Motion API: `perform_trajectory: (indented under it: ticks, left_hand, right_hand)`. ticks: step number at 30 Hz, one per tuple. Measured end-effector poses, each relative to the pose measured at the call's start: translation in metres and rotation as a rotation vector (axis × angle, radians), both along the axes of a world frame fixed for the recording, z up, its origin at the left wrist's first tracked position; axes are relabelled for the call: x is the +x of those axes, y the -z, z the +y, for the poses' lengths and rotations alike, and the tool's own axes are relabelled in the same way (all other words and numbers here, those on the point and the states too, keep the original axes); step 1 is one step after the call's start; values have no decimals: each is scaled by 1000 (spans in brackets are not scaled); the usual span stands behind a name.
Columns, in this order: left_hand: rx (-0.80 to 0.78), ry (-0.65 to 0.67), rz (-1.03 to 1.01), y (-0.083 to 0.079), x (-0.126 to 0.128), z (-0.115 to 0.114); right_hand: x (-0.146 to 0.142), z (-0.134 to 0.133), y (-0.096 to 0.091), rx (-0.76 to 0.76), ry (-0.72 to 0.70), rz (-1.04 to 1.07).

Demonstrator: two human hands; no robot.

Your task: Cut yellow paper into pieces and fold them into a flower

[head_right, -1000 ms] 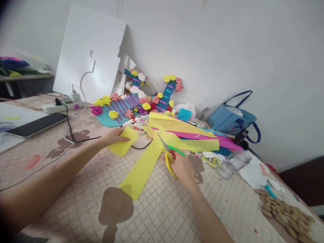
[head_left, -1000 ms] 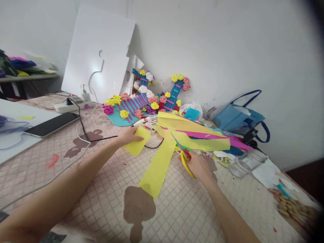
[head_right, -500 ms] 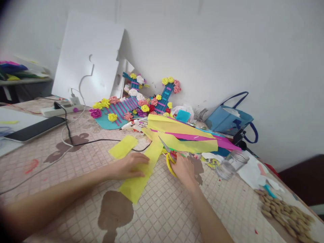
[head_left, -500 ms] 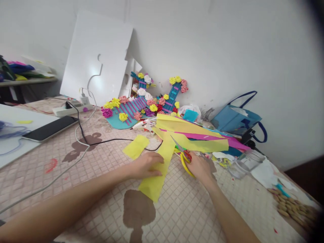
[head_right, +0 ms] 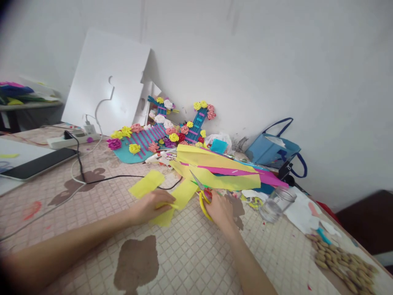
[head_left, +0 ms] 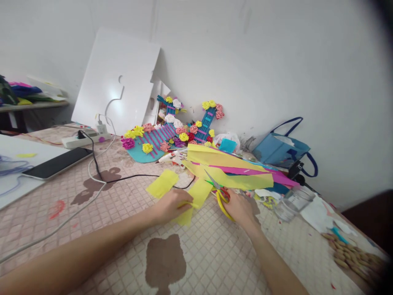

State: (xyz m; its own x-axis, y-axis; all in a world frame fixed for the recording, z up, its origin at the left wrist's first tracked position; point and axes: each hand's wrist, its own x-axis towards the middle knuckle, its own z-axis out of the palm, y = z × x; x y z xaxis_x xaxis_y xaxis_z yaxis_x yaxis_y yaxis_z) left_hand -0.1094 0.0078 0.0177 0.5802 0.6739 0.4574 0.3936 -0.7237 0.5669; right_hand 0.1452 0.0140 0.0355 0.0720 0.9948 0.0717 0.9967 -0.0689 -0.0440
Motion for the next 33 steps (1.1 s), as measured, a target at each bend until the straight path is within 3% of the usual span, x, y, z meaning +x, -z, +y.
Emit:
perform_trajectory:
  ticks: [5, 8, 11, 17, 22, 24, 26, 29, 33]
  left_hand:
    - [-395, -345, -276, -29, -25, 13]
    - [-609, -387, -534, -38, -38, 21]
    - [-675, -389, -767, -38, -44, 26]
    - [-555, -411, -956, -36, -37, 22]
    - [-452, -426, -860, -37, -27, 10]
    - [-323, -430, -772, -37, -24, 4]
    - [-114, -373, -656, -36, -20, -2]
    - [174, -186, -472, -34, -15, -10]
    - [303, -18, -302, -29, -8, -17]
  right_hand:
    - [-6, -5, -3, 19, -13, -39]
    - [-10, -9, -4, 7, -21, -81]
    - [-15, -12, -1, 27, -47, -87]
    - [-26, -16, 11, 95, -157, 19]
    - [-25, -15, 21, 145, -247, 87]
    - [-22, -14, 22, 146, -294, 87]
    - [-19, -14, 23, 148, -330, 91]
    - [-15, -13, 23, 121, -358, 154]
    - [-13, -10, 18, 82, -380, 309]
